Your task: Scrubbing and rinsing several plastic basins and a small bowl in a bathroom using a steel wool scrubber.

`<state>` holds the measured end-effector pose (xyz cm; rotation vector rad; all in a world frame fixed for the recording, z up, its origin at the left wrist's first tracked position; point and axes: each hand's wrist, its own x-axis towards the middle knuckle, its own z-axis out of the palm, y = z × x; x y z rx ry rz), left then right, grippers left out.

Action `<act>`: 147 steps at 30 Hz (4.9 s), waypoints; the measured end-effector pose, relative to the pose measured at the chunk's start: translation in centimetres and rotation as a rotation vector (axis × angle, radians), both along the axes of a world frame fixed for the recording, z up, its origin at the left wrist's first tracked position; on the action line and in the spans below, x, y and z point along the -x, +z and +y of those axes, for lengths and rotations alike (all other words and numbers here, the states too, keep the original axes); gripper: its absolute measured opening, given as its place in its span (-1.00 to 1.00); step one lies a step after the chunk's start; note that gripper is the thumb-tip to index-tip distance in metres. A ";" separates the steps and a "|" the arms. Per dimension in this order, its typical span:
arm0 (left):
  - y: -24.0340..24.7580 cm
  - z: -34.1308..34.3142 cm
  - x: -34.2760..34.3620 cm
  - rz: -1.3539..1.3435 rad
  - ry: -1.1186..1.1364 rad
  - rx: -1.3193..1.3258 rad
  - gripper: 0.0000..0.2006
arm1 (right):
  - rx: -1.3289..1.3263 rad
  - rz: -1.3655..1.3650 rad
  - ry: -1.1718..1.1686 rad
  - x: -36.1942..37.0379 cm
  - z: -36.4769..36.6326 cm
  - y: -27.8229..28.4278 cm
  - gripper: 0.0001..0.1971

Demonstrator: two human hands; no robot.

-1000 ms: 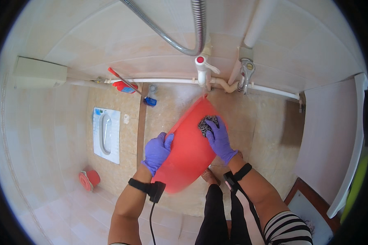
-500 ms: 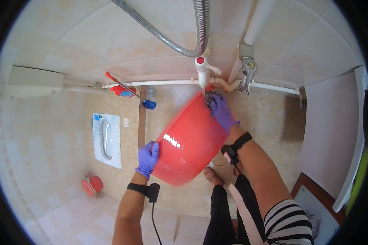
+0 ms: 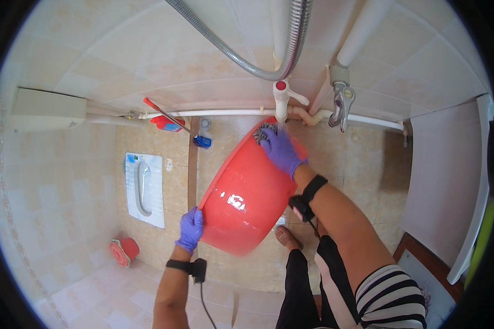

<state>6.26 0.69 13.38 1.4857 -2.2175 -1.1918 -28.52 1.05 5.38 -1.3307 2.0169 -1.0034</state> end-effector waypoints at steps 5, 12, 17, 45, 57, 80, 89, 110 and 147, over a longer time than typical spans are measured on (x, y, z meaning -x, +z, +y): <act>4.1 -2.0 11.5 -0.272 -0.121 0.193 -0.57 | 0.059 -0.007 0.052 -4.0 2.6 3.6 -0.64; 0.8 -3.6 12.5 -0.398 -0.045 0.319 -0.69 | 0.386 0.202 0.464 -9.1 12.2 6.7 -0.74; 0.6 -1.8 12.1 -0.266 0.023 0.284 -0.73 | 0.127 -0.093 -0.186 -1.6 8.3 -0.1 -0.73; 0.8 -6.3 13.2 -0.361 0.036 0.497 -0.55 | -0.041 -1.157 -0.144 2.7 8.4 3.0 -0.77; 0.3 -3.9 12.2 -0.324 0.142 0.388 -0.56 | 0.122 -0.194 0.157 4.3 4.7 -1.3 -0.69; 5.5 -3.2 7.1 -0.410 -0.005 0.051 -0.50 | 0.139 0.010 -0.082 -0.9 12.6 -1.3 -0.63; 4.1 -2.2 16.2 -0.525 -0.301 0.183 -0.57 | 0.147 -0.103 0.011 -3.5 13.8 2.6 -0.57; 1.6 1.4 11.1 -0.344 -0.045 0.081 -0.52 | -0.024 -0.207 -0.218 -2.1 11.1 -3.3 -0.58; 1.5 1.8 15.8 -0.175 -0.141 0.140 -0.63 | 0.116 -0.002 0.585 -11.6 13.6 15.8 -0.57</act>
